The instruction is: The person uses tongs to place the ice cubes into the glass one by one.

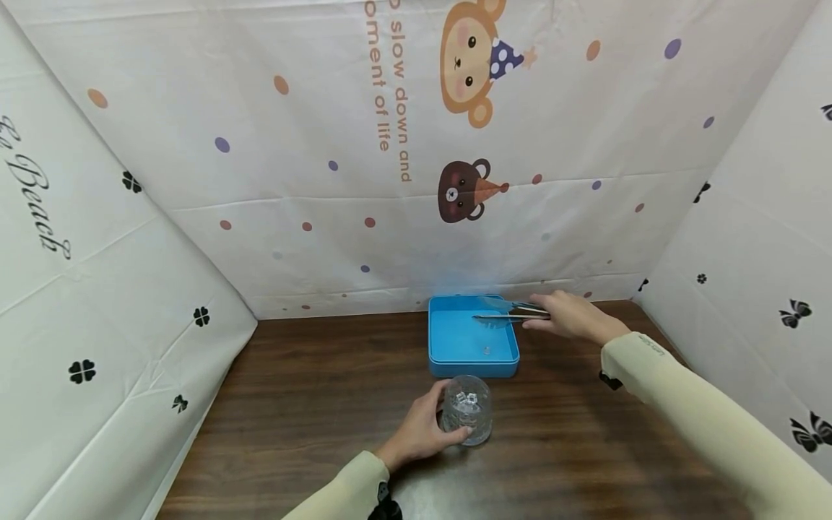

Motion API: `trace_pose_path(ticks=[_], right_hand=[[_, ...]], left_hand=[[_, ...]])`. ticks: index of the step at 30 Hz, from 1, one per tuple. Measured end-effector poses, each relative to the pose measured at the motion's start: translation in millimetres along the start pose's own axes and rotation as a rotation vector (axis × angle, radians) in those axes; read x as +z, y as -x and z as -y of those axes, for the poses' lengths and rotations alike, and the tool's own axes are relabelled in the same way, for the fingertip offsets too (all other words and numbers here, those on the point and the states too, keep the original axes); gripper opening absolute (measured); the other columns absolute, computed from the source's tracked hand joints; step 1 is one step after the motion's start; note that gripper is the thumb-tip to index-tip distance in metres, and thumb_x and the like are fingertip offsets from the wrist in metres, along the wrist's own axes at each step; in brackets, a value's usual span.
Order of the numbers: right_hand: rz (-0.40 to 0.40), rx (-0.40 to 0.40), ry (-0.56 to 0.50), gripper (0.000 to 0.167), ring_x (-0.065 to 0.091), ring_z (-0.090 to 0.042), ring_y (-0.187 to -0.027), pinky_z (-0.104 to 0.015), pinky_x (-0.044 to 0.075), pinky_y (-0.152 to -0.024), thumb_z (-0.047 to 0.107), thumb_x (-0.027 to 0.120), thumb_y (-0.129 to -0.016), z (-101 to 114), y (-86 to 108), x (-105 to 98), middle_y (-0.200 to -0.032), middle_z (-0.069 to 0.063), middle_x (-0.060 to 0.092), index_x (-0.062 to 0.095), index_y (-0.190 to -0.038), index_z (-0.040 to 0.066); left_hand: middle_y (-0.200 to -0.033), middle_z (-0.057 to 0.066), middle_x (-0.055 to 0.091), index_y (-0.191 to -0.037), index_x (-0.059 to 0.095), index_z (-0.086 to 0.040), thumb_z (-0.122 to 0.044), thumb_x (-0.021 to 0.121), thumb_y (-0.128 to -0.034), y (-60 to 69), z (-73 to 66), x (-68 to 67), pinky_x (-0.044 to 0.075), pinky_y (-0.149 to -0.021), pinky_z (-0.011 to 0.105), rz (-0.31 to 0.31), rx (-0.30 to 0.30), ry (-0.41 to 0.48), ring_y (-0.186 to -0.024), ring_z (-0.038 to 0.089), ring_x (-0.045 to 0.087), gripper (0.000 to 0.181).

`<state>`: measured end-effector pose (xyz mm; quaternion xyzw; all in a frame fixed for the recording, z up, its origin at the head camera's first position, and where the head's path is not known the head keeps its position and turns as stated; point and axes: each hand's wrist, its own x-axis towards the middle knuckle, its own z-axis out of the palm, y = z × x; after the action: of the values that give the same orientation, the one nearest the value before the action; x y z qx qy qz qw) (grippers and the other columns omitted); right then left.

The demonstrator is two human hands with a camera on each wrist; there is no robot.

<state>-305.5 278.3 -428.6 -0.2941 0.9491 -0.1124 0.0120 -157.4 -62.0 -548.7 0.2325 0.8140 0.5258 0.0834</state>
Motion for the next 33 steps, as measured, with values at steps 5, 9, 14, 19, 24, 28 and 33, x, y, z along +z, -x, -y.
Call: trace_pose_path(ticks=[5,9,14,19,24,28,33], right_hand=[[0.01,0.0,0.002,0.062,0.071,-0.021,-0.084,-0.056,0.057,-0.085,0.042,0.071,-0.098,0,-5.3,3,-0.098,-0.008,0.073,0.059,-0.138,-0.004],[0.015,-0.002,0.002,0.061,0.071,-0.021,-0.084,-0.056,0.057,-0.085,0.04,0.071,-0.098,2,-5.7,3,-0.098,-0.009,0.073,0.059,-0.138,-0.004],[0.02,0.002,0.013,0.06,0.072,-0.027,-0.091,-0.057,0.056,-0.086,0.04,0.071,-0.098,2,-5.2,2,-0.106,-0.014,0.073,0.059,-0.138,-0.004],[0.038,0.009,0.018,0.062,0.071,-0.031,-0.096,-0.058,0.056,-0.087,0.041,0.07,-0.098,2,-5.7,2,-0.112,-0.017,0.072,0.058,-0.139,-0.004],[0.072,0.028,0.018,0.065,0.07,-0.034,-0.102,-0.058,0.055,-0.089,0.045,0.069,-0.098,6,-6.6,2,-0.117,-0.019,0.07,0.057,-0.141,-0.003],[0.109,0.048,0.021,0.069,0.065,-0.04,-0.111,-0.06,0.053,-0.092,0.049,0.068,-0.097,9,-6.2,3,-0.125,-0.021,0.067,0.057,-0.142,-0.002],[0.145,0.049,0.031,0.066,0.062,-0.041,-0.114,-0.06,0.052,-0.093,0.047,0.07,-0.097,13,-5.9,4,-0.127,-0.021,0.066,0.059,-0.14,-0.001]], left_hand=[[-0.14,0.007,0.057,-0.151,0.041,-0.019,-0.041,0.08,-0.0886,1.1,-2.1,-0.4,0.052,-0.1,0.033,-0.001,-0.006,0.008,-0.124,0.02,0.062,0.076],[-0.139,0.007,0.057,-0.15,0.042,-0.019,-0.04,0.08,-0.0882,0.8,-1.9,0.0,0.052,-0.1,0.033,-0.007,0.003,0.009,-0.124,0.02,0.061,0.076],[-0.139,0.006,0.058,-0.15,0.042,-0.019,-0.039,0.081,-0.0878,0.9,-1.8,0.4,0.052,-0.1,0.032,-0.012,0.011,0.011,-0.125,0.02,0.061,0.076],[-0.139,0.006,0.058,-0.15,0.042,-0.018,-0.038,0.081,-0.0878,1.5,-2.8,0.1,0.052,-0.1,0.031,-0.011,0.01,0.02,-0.125,0.02,0.061,0.076],[-0.139,0.007,0.058,-0.15,0.042,-0.017,-0.038,0.081,-0.0878,1.4,-2.6,-0.2,0.052,-0.099,0.031,-0.012,0.016,0.015,-0.125,0.02,0.061,0.076],[-0.139,0.007,0.057,-0.15,0.042,-0.017,-0.039,0.081,-0.0878,0.9,-1.2,0.1,0.052,-0.1,0.031,-0.013,0.016,0.01,-0.125,0.019,0.061,0.077],[-0.139,0.005,0.058,-0.15,0.042,-0.017,-0.04,0.081,-0.0878,0.5,-1.0,0.3,0.051,-0.1,0.031,-0.011,0.008,0.007,-0.125,0.018,0.06,0.077]])
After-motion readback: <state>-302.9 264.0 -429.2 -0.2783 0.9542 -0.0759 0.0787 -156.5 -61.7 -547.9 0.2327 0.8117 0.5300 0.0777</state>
